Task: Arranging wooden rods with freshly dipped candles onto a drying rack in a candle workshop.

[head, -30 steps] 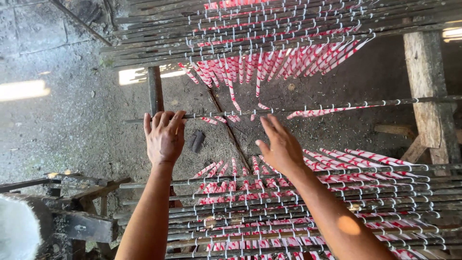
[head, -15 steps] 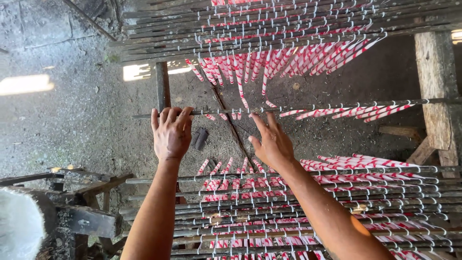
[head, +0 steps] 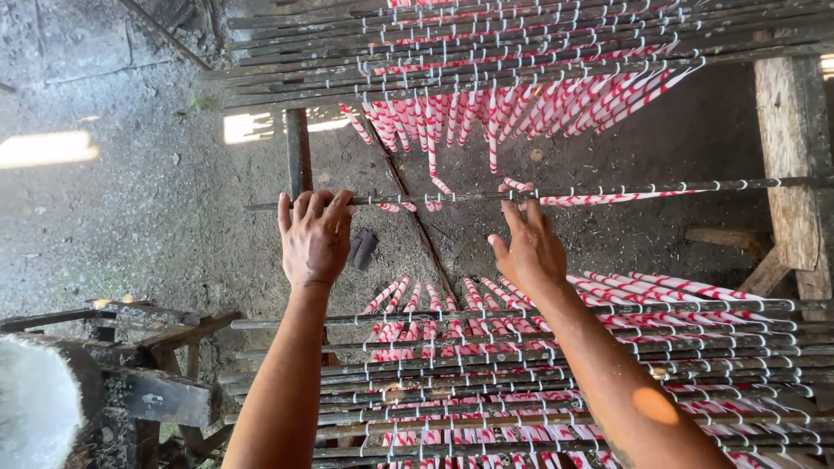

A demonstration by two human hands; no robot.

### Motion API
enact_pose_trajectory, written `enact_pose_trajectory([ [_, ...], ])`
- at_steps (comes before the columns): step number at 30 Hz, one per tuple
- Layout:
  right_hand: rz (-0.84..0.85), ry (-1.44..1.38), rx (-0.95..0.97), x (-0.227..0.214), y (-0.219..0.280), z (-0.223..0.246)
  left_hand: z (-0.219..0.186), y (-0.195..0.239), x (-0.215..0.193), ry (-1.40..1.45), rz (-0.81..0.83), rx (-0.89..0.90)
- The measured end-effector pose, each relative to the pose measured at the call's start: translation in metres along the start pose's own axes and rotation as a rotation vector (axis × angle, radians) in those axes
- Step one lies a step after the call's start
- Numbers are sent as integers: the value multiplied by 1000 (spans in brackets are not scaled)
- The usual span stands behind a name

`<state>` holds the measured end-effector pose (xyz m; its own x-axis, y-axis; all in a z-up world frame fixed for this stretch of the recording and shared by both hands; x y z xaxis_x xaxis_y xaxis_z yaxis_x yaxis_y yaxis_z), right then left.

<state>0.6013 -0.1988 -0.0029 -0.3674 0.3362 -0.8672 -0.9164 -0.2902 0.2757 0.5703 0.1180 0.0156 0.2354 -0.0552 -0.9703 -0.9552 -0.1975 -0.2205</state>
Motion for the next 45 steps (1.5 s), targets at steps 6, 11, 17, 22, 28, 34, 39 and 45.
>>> enact_pose_trajectory([
  [6, -11, -29, -5, -26, 15, 33, -2, 0, -3, 16, -21, 7],
  [11, -27, -136, -104, -22, 20, 81, -1, -1, -5, 2, -48, 20],
  [17, -19, -192, -247, 4, 4, 121, -2, 0, -7, 15, -26, 10],
  [22, -65, -84, -209, 33, -17, 97, 2, 0, -1, 29, 7, -6],
  [28, -43, -57, -169, 10, -4, 97, 1, -1, -1, 48, 17, -5],
  [34, -73, -33, -212, 26, -8, 91, 1, -1, -1, 37, 29, -4],
  [39, -87, -127, -314, 23, -6, 104, 1, -2, 0, 42, 36, -6],
  [45, -84, -130, -343, 28, -6, 105, 0, -1, -1, 26, 31, 3],
])
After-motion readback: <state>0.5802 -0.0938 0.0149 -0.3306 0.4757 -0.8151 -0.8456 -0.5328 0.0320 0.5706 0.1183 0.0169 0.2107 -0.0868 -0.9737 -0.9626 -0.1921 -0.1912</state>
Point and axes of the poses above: each hand's wrist, its own y-axis away from the middle knuckle, its own x-axis out of the palm, z = x × y, the point moved 10 cm from there along -y, towards the middle knuckle, and after that the axes turned 7 degrees about -x, right-handed, at the moved point
